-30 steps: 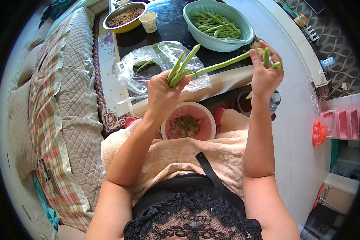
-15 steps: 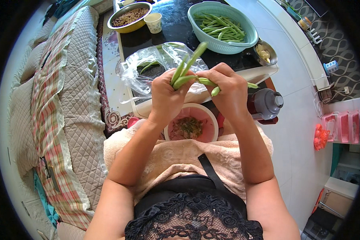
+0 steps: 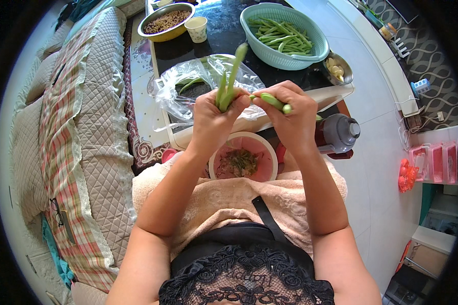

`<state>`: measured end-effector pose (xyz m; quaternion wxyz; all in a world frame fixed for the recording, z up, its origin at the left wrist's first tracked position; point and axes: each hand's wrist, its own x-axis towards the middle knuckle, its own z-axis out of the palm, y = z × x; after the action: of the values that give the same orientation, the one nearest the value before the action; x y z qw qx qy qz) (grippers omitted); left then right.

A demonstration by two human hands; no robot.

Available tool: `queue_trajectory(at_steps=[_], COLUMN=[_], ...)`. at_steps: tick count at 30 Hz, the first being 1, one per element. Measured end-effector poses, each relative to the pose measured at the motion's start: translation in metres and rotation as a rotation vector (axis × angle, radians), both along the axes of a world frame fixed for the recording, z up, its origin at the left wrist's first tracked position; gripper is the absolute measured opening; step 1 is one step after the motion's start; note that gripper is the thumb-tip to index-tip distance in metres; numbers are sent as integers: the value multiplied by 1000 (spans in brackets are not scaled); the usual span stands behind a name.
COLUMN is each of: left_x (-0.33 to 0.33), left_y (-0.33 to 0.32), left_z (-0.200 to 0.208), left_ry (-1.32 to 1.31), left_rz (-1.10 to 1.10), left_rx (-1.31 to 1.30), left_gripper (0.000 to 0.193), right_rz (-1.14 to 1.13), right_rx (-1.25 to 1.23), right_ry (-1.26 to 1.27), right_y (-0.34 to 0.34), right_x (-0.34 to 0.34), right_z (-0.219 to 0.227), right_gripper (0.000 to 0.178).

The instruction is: The person sits on the floor and snaps the ends off green beans by hand, placing the trimmed beans into a bowl on their lap. They continue this process with multiple beans from a plastic bag.

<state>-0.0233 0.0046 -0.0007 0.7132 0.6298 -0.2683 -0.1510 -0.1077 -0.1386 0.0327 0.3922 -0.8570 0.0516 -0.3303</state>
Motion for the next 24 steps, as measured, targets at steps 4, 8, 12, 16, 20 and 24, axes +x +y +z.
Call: queue_trajectory(at_steps=[4, 8, 12, 16, 20, 24], left_x=[0, 4, -1, -2, 1, 0], left_y=[4, 6, 2, 4, 6, 7], left_z=[11, 12, 17, 14, 17, 17], left_ry=[-559, -519, -473, -403, -535, -717], left_rz=[145, 117, 108, 75, 105, 107], left_rx=[247, 268, 263, 216, 329, 392], left_gripper=[10, 17, 15, 13, 21, 22], right_rz=[1, 20, 54, 107, 84, 25], right_rx=[-206, -249, -172, -141, -247, -561], right_ry=[72, 163, 68, 122, 162, 208], right_y=[-6, -14, -6, -10, -8, -7], right_x=[0, -4, -1, -3, -5, -7], right_z=[-2, -4, -2, -7, -4, -2], right_gripper=[13, 15, 17, 19, 18, 10])
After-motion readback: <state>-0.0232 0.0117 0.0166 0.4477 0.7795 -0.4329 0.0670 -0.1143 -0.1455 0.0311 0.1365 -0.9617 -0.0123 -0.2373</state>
